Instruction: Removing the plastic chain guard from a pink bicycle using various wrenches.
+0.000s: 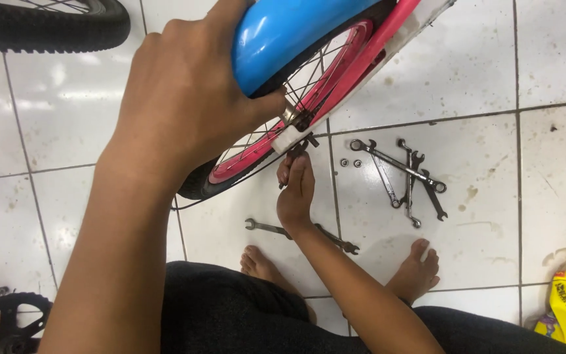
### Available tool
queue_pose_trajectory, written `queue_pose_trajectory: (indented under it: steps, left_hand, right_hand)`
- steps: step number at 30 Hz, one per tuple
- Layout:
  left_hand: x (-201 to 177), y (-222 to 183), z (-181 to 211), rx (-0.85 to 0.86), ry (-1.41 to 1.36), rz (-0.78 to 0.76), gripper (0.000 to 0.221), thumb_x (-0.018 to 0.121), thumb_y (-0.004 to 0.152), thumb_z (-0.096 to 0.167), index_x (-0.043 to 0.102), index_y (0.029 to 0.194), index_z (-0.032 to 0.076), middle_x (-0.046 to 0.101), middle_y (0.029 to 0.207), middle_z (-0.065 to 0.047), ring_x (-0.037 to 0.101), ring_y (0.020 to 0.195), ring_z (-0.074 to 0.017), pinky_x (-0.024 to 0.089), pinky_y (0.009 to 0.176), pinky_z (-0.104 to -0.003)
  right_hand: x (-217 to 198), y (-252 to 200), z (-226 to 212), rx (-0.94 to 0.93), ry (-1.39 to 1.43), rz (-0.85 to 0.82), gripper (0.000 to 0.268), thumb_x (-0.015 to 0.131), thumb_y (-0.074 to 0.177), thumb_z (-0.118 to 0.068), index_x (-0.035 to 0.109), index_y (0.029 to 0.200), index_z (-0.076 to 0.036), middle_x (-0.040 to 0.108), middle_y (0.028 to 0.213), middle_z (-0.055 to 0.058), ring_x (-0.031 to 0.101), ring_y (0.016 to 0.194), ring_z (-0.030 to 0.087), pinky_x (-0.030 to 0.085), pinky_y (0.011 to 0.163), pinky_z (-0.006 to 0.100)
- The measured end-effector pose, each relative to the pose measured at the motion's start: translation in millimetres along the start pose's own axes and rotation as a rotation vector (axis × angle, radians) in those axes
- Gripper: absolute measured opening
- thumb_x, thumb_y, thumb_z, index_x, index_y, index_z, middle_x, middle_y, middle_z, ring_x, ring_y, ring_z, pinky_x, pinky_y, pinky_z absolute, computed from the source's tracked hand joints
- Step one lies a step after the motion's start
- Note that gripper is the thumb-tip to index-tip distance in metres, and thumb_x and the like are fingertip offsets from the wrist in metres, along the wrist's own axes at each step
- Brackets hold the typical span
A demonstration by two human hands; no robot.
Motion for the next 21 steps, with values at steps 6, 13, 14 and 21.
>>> queue_pose_trajectory:
  steps: [6, 13, 14, 21]
  left_hand:
    - [-0.6, 3.0, 2.0, -0.022, -0.016, -0.035, 0.089, 0.099, 0.073, 0.034, 0.056, 0.142, -0.002, 0.077, 0.103, -0.031, 0.076, 0.07, -0.041, 0.061, 0.05, -0.04]
    - [-0.9, 2.0, -1.3, 0.008, 0.022, -0.018, 0.084, 0.1, 0.08, 0.038, 0.058, 0.141, -0.001, 0.078, 0.101, -0.029, 0.077, 0.071, -0.0399, 0.061, 0.051, -0.04]
    - [-1.2, 2.3, -1.6, 0.005, 0.006, -0.018, 0.082, 0.1, 0.079, 0.036, 0.06, 0.139, -0.002, 0.078, 0.1, -0.029, 0.076, 0.07, -0.0396, 0.061, 0.051, -0.04]
    - [0.2, 1.9, -4.1, -0.001, 0.018, -0.021, 0.084, 0.099, 0.079, 0.038, 0.058, 0.142, 0.0, 0.078, 0.101, -0.03, 0.076, 0.069, -0.0393, 0.061, 0.05, -0.039]
  right_hand:
    - [2.1, -0.1, 0.9, 0.003, 0.034, 0.035, 0.036, 0.025, 0.113, -0.035, 0.045, 0.094, -0.011, 0.04, 0.074, -0.004, 0.034, 0.066, 0.008, 0.034, 0.064, 0.024]
    - [-0.2, 0.4, 10.7, 0.025, 0.079, 0.014, 0.033, 0.027, 0.113, -0.032, 0.044, 0.095, -0.011, 0.039, 0.074, -0.004, 0.034, 0.067, 0.007, 0.034, 0.065, 0.023]
    - [-0.3, 0.3, 14.3, 0.075, 0.155, 0.028, 0.033, 0.029, 0.113, -0.033, 0.045, 0.095, -0.011, 0.039, 0.074, -0.004, 0.033, 0.066, 0.007, 0.033, 0.063, 0.023]
    - [-5.6, 5.4, 17.6, 0.132, 0.167, 0.035, 0.036, 0.029, 0.113, -0.036, 0.048, 0.097, -0.01, 0.039, 0.074, -0.004, 0.032, 0.065, 0.006, 0.032, 0.062, 0.022]
Point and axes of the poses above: each hand's wrist, its own y-axis towards the middle knuckle, its own x-axis out of the palm, z = x × y, the point moved 6 cm from there along y, towards the middle knuckle
